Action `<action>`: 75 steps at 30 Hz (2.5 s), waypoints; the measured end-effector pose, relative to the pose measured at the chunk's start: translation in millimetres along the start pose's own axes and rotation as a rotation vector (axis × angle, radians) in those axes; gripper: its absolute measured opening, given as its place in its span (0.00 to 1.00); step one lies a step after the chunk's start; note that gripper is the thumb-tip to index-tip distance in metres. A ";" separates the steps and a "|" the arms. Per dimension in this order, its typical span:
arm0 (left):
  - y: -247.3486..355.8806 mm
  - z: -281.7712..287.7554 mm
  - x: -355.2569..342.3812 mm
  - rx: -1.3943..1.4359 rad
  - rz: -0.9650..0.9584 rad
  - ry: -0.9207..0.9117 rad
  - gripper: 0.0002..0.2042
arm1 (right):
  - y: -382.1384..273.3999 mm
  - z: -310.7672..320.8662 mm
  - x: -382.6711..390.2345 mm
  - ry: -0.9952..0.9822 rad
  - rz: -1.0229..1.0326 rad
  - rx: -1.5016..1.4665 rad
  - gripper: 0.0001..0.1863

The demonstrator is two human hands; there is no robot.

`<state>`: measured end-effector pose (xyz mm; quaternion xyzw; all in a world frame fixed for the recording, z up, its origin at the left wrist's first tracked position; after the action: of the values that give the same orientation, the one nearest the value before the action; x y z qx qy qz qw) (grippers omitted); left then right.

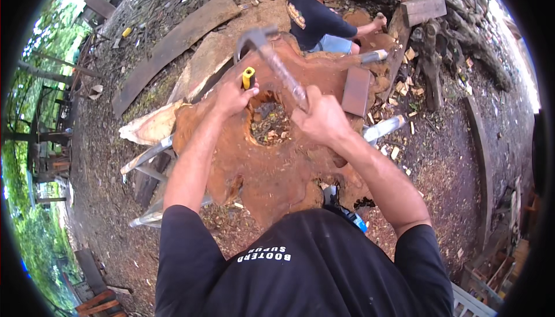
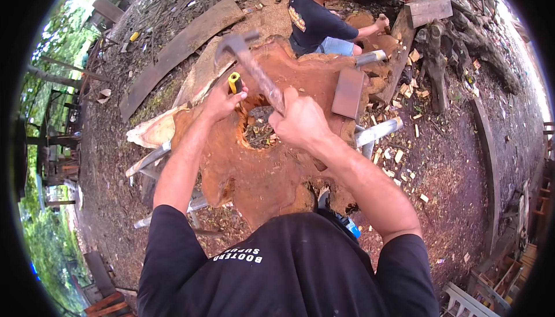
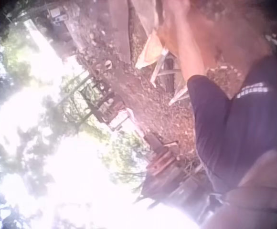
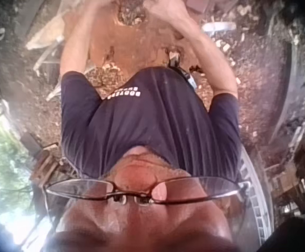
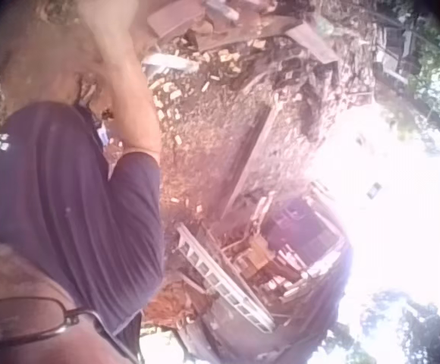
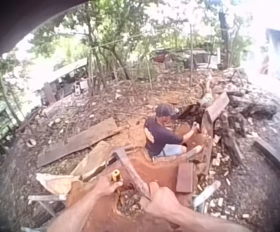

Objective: The person uses a hammer to strike a chisel, removing chips from a large wood slab resting on sawhorses. They move around the wood, striking at various points to shape the surface and edges.

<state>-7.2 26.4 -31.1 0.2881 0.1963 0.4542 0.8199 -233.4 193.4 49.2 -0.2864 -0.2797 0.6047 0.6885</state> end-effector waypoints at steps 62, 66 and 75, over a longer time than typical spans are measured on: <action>-28.2 -12.3 14.9 0.240 0.187 -0.008 0.15 | 8.1 -16.4 12.1 -0.106 -0.172 -0.111 0.23; -2.1 8.7 6.6 0.265 0.162 -0.045 0.17 | 18.0 -8.9 17.4 -0.099 -0.201 -0.126 0.23; 27.9 18.6 11.4 -0.037 0.128 -0.187 0.15 | 30.1 -6.5 28.5 -0.133 -0.251 -0.162 0.23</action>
<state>-8.2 42.4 0.5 0.3261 0.0919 0.4802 0.8091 -245.7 224.5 23.8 -0.2632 -0.4061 0.5069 0.7133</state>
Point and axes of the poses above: each hand's wrist, its own x-axis away from the middle knuckle, its own z-axis out of the back of the hand, y = z × x, the point moved 1 cm from there along -x, towards the middle knuckle, and after that the axes turned 2 degrees about y, right-handed, at the moved point
